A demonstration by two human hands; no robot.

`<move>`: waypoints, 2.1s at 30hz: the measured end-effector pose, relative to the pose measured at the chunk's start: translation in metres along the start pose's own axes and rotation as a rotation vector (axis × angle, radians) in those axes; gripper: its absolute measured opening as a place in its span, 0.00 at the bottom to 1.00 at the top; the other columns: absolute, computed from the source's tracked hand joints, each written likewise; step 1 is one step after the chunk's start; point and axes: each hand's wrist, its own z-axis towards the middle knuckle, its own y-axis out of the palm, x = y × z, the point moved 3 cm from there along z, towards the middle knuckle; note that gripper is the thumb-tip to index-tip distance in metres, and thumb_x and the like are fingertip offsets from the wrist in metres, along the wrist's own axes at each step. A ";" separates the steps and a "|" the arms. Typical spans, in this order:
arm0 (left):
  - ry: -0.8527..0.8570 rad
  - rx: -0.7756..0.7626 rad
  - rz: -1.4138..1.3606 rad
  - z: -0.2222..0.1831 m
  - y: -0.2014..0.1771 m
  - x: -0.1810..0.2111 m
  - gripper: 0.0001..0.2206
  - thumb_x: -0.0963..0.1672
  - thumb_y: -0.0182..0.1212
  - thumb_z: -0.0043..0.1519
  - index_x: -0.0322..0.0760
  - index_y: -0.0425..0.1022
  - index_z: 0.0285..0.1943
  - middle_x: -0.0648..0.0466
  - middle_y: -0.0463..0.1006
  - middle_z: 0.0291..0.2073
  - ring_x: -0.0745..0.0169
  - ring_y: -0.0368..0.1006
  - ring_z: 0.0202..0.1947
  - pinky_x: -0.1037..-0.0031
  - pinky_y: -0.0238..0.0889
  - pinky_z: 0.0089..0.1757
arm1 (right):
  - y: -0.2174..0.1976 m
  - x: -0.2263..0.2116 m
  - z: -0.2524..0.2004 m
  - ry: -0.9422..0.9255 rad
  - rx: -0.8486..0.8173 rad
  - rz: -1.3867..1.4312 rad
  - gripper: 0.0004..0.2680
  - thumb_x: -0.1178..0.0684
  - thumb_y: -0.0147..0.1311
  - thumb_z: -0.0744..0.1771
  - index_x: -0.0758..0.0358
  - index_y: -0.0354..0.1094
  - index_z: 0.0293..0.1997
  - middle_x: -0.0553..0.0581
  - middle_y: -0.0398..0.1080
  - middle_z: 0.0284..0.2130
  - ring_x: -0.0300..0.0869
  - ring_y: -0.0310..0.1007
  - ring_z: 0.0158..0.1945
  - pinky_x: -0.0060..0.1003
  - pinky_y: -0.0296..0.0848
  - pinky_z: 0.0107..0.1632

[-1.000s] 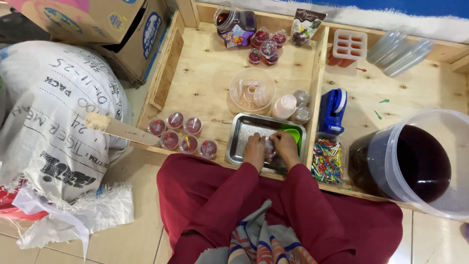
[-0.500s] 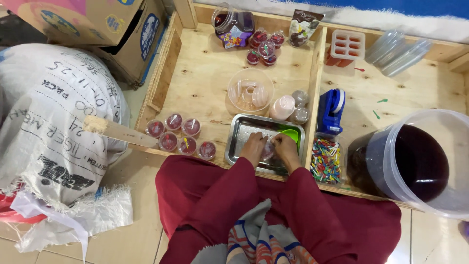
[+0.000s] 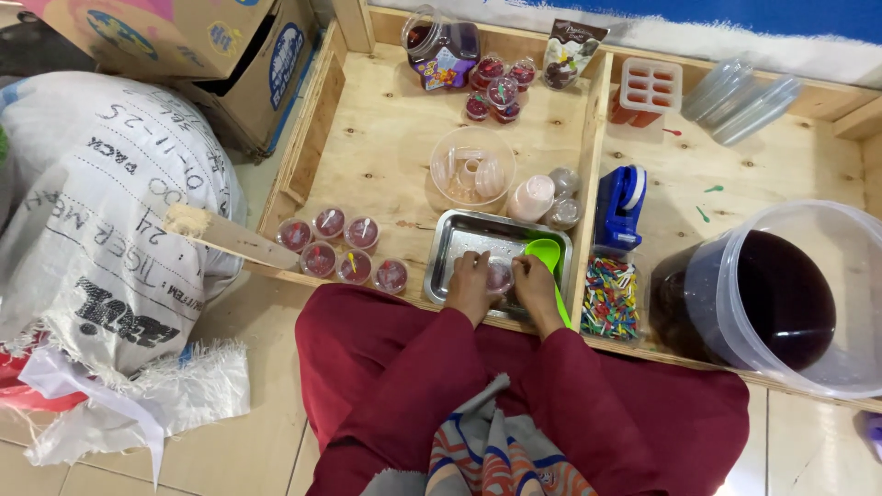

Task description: The person prepares beverage cups by placing contents into them, filling them with liquid using a ladle, and sealing them with plastic wrap.

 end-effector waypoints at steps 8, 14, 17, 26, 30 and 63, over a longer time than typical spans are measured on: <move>0.022 0.099 0.114 0.001 0.003 0.011 0.36 0.47 0.81 0.41 0.29 0.72 0.59 0.48 0.68 0.45 0.47 0.67 0.46 0.63 0.74 0.43 | 0.007 -0.034 0.008 -0.135 -0.063 -0.067 0.13 0.43 0.51 0.70 0.60 0.78 0.47 0.69 0.76 0.41 0.64 0.74 0.52 0.56 0.71 0.56; 0.068 0.165 0.167 0.008 0.023 0.001 0.34 0.45 0.81 0.39 0.28 0.75 0.55 0.48 0.68 0.41 0.48 0.68 0.43 0.67 0.73 0.42 | 0.023 -0.009 0.030 -0.042 -0.072 -0.083 0.10 0.44 0.56 0.68 0.56 0.80 0.44 0.65 0.78 0.40 0.61 0.75 0.52 0.54 0.72 0.55; 0.063 0.155 0.148 0.007 0.019 0.003 0.32 0.44 0.80 0.40 0.29 0.75 0.55 0.48 0.67 0.40 0.47 0.68 0.42 0.66 0.72 0.42 | 0.025 -0.002 0.034 0.023 -0.081 -0.099 0.08 0.44 0.58 0.67 0.53 0.80 0.42 0.62 0.79 0.39 0.59 0.77 0.51 0.52 0.73 0.54; 0.090 0.195 0.184 0.006 -0.005 0.018 0.17 0.41 0.71 0.51 0.31 0.78 0.49 0.49 0.69 0.38 0.49 0.68 0.40 0.67 0.71 0.39 | 0.040 0.025 0.057 0.081 -0.127 -0.058 0.07 0.46 0.59 0.66 0.51 0.81 0.41 0.62 0.80 0.39 0.58 0.77 0.51 0.51 0.74 0.53; 0.126 0.226 0.243 0.011 0.010 0.010 0.10 0.40 0.65 0.55 0.32 0.79 0.46 0.49 0.70 0.36 0.50 0.69 0.39 0.69 0.70 0.37 | 0.034 0.026 0.050 0.108 -0.103 0.001 0.08 0.44 0.61 0.65 0.47 0.82 0.42 0.57 0.80 0.39 0.54 0.78 0.51 0.47 0.74 0.53; -0.013 0.096 0.059 0.008 0.032 0.007 0.43 0.47 0.83 0.39 0.31 0.69 0.66 0.44 0.70 0.44 0.41 0.70 0.45 0.57 0.74 0.44 | -0.030 -0.020 -0.021 -0.098 0.077 -0.048 0.10 0.55 0.61 0.64 0.54 0.77 0.50 0.59 0.79 0.37 0.54 0.80 0.43 0.47 0.77 0.49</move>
